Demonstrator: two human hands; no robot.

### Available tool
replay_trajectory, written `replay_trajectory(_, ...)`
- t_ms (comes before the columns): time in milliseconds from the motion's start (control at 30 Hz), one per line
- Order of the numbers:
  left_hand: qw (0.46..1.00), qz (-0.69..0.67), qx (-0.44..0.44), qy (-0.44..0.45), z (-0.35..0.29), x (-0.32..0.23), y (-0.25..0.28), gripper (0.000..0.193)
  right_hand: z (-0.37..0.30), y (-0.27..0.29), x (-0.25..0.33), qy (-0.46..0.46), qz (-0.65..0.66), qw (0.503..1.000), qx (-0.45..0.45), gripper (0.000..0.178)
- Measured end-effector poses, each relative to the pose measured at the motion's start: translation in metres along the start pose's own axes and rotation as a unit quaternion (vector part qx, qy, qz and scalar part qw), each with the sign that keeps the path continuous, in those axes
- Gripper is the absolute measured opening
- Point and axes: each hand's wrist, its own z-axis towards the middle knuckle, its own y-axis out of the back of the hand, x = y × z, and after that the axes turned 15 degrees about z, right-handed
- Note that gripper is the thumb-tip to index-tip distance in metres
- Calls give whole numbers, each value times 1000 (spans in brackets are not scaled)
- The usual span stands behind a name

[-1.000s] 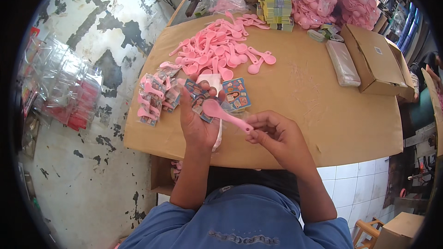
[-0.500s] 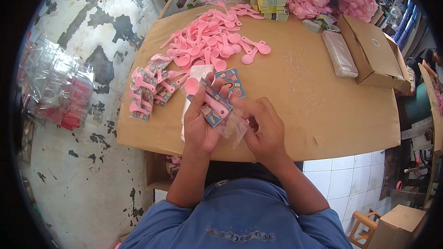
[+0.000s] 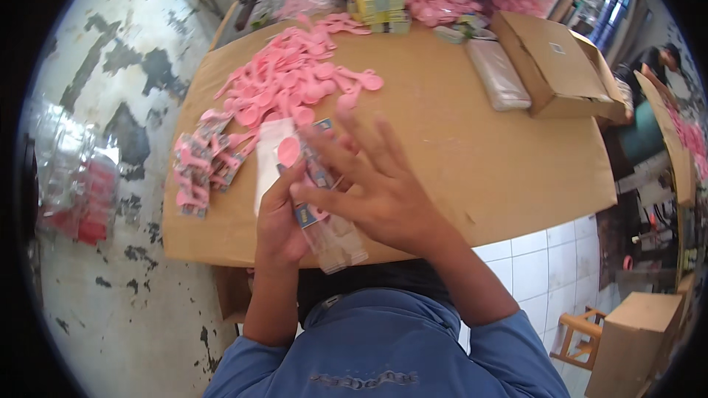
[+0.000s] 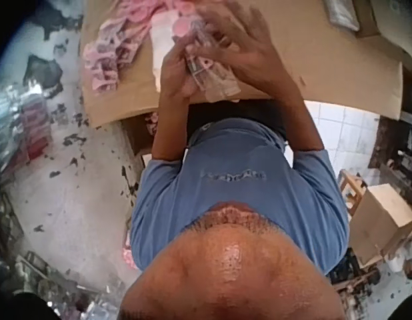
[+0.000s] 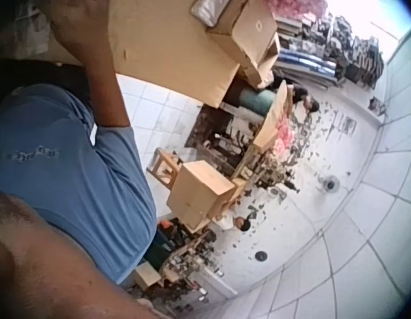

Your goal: The person repeatedly picks up pink plastic spoons and small printed cards, places them into clear plastic bags, and sets the sealed packages aside. The process is repeated continuously throughout the clip.

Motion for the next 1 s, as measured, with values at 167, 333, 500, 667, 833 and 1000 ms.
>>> replay_trajectory(167,998,45,-40,-3,2,11,11,57,4,14,-6,3,224,972,-75,25)
replay_trajectory(333,981,184,-2,-54,-3,7,9,58,-9,16,2,-226,462,848,-130,31)
replay_trajectory(500,953,297,-47,-26,-6,16,-3,41,-19,0,1,-344,562,745,-106,66)
replay_trajectory(667,944,324,-57,-30,-12,16,3,46,-24,12,-4,-372,539,752,-71,64)
replay_trajectory(833,925,364,-62,-89,-14,11,1,57,-14,21,-15,-182,222,936,-205,38)
replay_trajectory(1000,910,394,-2,-133,-18,12,-5,69,15,16,-8,-56,76,985,-142,28)
